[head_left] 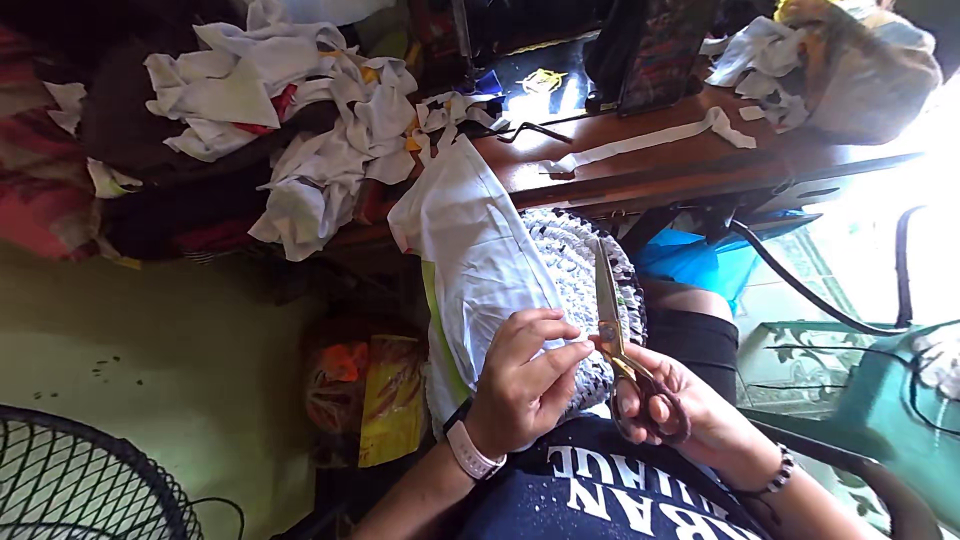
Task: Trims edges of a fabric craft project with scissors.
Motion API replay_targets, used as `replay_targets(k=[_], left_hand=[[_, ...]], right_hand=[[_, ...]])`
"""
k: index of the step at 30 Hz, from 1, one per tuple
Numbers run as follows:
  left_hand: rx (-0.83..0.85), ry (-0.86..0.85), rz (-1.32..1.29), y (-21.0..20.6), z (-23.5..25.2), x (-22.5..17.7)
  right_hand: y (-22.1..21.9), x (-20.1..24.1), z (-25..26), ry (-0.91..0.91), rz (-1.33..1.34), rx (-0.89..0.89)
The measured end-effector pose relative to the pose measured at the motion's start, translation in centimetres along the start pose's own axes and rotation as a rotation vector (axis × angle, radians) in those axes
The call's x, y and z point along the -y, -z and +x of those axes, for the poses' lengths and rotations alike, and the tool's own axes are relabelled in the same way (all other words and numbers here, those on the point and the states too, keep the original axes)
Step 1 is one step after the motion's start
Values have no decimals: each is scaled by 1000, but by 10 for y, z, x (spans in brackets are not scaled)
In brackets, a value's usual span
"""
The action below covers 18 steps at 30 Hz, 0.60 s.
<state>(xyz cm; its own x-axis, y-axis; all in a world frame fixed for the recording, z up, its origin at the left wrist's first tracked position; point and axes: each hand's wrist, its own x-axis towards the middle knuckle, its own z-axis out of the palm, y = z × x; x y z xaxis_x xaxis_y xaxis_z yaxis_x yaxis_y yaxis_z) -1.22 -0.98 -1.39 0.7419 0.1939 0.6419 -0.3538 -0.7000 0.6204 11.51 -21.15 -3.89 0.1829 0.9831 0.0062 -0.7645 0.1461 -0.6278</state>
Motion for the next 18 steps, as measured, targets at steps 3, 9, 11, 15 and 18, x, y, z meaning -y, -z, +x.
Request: replay_targets(k=[3, 9, 11, 15, 18], left_hand=[[-2, -3, 8, 0, -2, 1], [-3, 5, 49, 0, -4, 2], [-12, 2, 68, 1, -5, 3], [-40, 7, 139, 6, -6, 9], [-80, 2, 177, 14, -5, 14]], right_hand=[[2, -8, -4, -1, -13, 15], [5, -16, -12, -13, -32, 35], [6, -17, -13, -18, -35, 40], [8, -18, -18, 3, -67, 26], [12, -17, -25, 22, -103, -14]])
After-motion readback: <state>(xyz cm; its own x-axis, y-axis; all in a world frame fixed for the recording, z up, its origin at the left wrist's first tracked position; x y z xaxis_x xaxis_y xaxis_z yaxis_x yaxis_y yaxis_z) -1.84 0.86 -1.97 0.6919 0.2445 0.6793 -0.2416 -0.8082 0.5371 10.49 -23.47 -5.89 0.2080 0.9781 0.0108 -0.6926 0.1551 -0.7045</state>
